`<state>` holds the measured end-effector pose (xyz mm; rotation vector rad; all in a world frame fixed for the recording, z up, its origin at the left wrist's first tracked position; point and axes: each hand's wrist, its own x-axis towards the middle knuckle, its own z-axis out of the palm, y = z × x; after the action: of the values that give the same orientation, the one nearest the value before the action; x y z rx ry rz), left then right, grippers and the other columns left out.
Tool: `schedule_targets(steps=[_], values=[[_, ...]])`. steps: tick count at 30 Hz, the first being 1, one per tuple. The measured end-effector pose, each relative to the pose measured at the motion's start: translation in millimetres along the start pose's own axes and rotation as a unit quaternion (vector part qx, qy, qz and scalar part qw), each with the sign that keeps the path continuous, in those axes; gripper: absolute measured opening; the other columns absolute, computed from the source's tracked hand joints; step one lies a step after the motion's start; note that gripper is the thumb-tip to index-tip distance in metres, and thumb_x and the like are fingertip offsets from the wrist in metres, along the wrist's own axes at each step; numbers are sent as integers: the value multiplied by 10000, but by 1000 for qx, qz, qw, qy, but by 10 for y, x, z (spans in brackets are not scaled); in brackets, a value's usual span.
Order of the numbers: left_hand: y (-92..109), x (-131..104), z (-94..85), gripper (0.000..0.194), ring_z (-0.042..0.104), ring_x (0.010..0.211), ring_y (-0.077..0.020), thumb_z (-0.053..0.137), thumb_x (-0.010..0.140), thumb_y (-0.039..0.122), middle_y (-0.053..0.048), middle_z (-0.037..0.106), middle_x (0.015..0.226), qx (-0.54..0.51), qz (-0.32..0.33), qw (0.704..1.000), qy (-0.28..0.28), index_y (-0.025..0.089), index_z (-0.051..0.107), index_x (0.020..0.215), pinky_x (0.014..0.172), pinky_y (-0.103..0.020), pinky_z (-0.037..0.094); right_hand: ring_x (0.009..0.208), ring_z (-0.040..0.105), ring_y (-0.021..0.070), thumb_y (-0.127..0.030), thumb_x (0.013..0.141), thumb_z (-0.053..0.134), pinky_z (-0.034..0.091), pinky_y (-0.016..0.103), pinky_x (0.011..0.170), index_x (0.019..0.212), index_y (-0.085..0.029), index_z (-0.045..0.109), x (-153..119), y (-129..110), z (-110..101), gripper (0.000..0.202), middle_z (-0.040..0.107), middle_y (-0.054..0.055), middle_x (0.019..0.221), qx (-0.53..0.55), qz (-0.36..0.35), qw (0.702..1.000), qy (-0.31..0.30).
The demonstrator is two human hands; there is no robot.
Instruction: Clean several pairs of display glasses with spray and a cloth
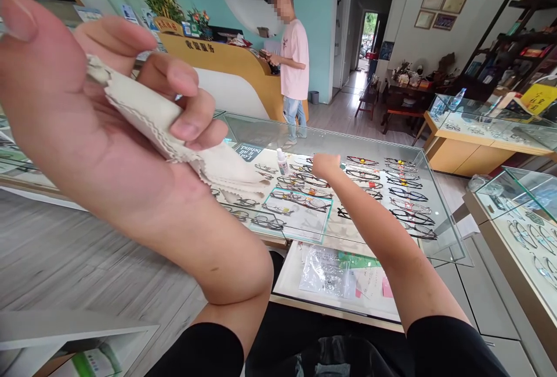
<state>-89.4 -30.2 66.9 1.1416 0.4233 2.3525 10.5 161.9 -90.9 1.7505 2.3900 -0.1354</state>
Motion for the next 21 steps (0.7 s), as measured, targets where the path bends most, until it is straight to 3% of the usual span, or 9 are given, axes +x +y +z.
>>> schedule_targets(steps=[5,10,13,17,21], values=[[14,-39,1,509,354,385,-47,1004,712,570,24,582,602,18,-22,999,-34,190,666,724,375,-279,131,1218,726,271,-409,1044,724,643,507,1026,1398,-190,674,-1,20,8,418,703,119,1419,5,23,1000,-12],[-57,-1,-85,620,333,363,-45,944,689,754,27,565,617,30,9,997,-74,219,642,769,344,-289,85,1201,732,265,-403,1045,725,646,501,1017,1382,-187,681,-59,-8,38,403,715,115,1396,31,37,999,-15],[-54,-28,-80,546,347,396,-50,963,708,676,29,591,649,47,-29,995,-79,226,664,784,371,-286,117,1198,734,263,-412,1042,728,642,509,1026,1364,-180,690,-135,-6,-44,398,722,112,1382,64,37,997,7],[-42,-105,8,406,291,403,-63,926,764,560,39,603,629,60,-32,996,-66,243,673,750,391,-285,95,1216,752,258,-255,1059,665,570,430,1082,1202,-181,762,-372,101,-274,189,806,124,1265,138,20,988,71],[-110,-133,67,366,310,388,-70,924,742,500,32,622,614,59,-38,995,-72,231,677,747,374,-312,113,1029,797,200,-248,1078,549,563,297,874,1243,-246,711,-792,352,-456,231,871,56,1083,228,-9,965,129]])
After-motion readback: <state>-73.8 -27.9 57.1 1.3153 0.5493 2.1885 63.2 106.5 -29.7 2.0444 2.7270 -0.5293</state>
